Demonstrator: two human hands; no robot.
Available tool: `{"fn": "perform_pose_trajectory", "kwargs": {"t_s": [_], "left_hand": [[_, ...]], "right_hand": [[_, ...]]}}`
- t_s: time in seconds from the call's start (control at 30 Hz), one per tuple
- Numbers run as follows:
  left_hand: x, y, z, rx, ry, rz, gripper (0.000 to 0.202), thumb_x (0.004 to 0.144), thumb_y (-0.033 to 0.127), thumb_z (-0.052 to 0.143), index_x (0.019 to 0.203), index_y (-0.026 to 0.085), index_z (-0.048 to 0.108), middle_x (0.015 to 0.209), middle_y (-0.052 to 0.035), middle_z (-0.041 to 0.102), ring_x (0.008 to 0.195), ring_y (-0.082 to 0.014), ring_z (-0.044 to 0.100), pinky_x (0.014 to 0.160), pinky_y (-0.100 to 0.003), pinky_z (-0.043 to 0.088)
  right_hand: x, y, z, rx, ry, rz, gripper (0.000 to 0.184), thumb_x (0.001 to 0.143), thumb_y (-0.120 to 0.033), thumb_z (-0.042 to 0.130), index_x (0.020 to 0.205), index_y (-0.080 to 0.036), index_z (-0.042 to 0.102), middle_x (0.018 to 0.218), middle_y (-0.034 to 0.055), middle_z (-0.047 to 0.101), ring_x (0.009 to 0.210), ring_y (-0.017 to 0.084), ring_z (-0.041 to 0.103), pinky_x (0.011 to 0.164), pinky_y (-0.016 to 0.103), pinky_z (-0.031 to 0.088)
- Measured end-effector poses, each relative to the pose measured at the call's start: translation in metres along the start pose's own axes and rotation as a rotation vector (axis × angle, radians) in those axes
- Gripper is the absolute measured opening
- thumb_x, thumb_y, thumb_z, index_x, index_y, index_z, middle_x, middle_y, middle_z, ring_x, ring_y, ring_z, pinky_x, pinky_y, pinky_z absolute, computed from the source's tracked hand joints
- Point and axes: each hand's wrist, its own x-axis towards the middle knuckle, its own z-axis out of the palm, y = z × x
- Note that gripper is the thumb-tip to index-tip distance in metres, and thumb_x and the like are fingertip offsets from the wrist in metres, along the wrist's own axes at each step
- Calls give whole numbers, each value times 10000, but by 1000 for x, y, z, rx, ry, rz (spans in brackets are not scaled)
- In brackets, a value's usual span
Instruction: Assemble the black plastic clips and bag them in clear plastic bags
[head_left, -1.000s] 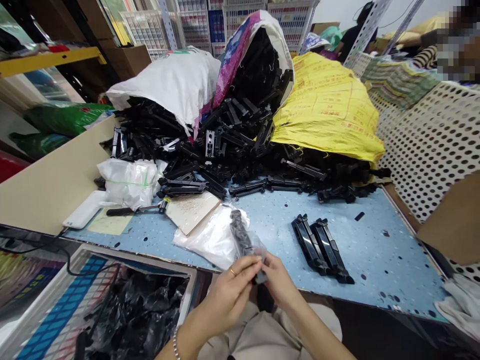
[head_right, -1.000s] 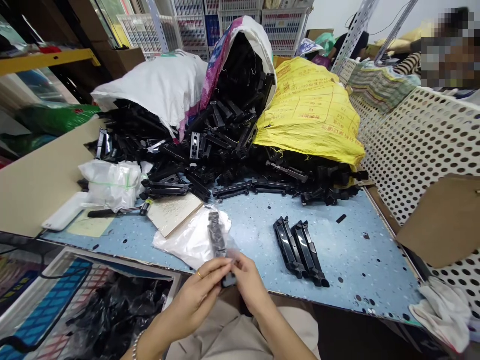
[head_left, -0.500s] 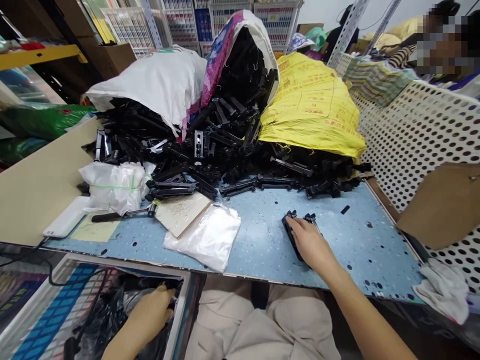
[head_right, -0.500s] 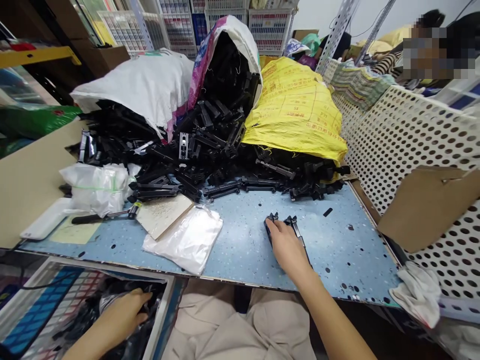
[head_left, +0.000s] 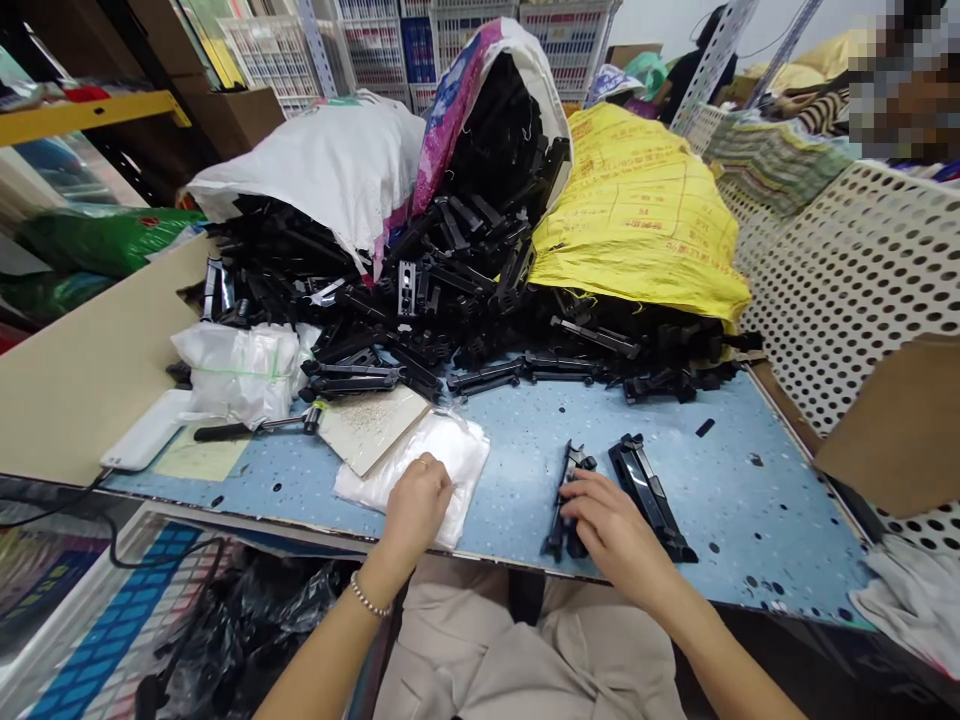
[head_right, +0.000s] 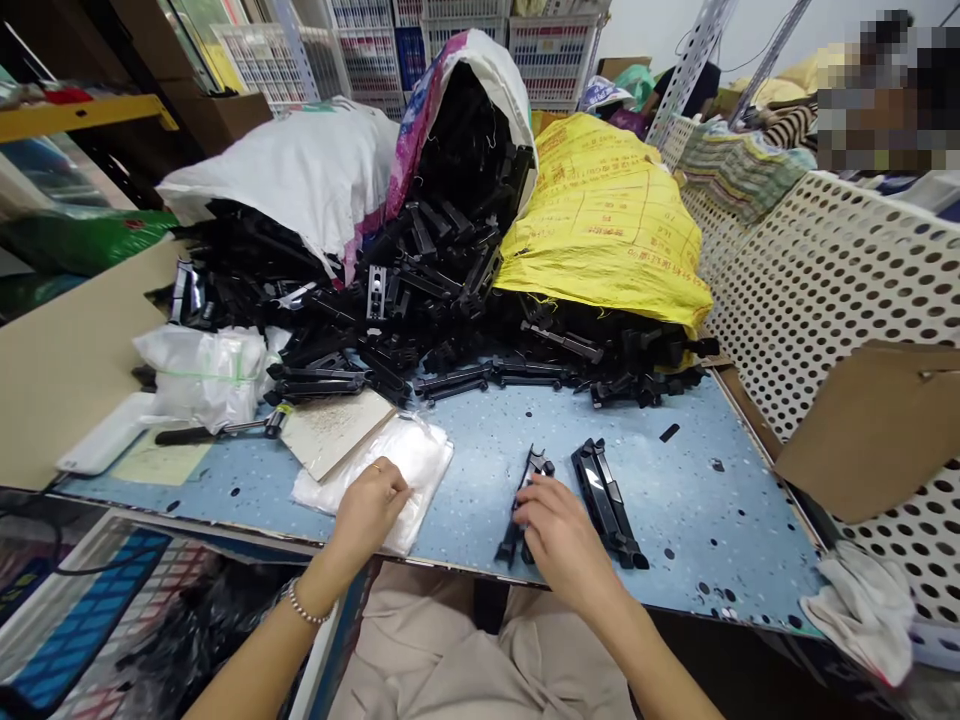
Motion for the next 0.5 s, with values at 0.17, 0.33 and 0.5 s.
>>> {"fn": "perform_pose_trajectory", "kwargs": {"t_s": [0.17,0.33,0.5], "left_hand": [[6,-22,-13,-366,-16,-132,108,772,259,581,686,195,587,640,11,586,630,-157,549,608,-260,393],[3,-27,-7,-533,-10,-161,133,747,284,575,729,205,469,623,26,616,602,-144,609,575,-234,456],[-2,-19,6,-558,-10,-56,97,817,250,508,738,195,516,673,-18,681,643,-171,665,595,-276,531]], "right_hand": [[-22,11,3,-33,-49,486,551,852,-445,506,1296,-122,459,982,159,630,808,317,638,642,396,467],[-11,-4,-3,699,-115,585,513,842,-380,543,1306,-185,447,807,33,618,743,210,615,696,335,468],[5,-57,17,1786,-378,616,369,782,-378,699,1058,-153,599,830,56,665,679,139,623,604,236,494]]}}
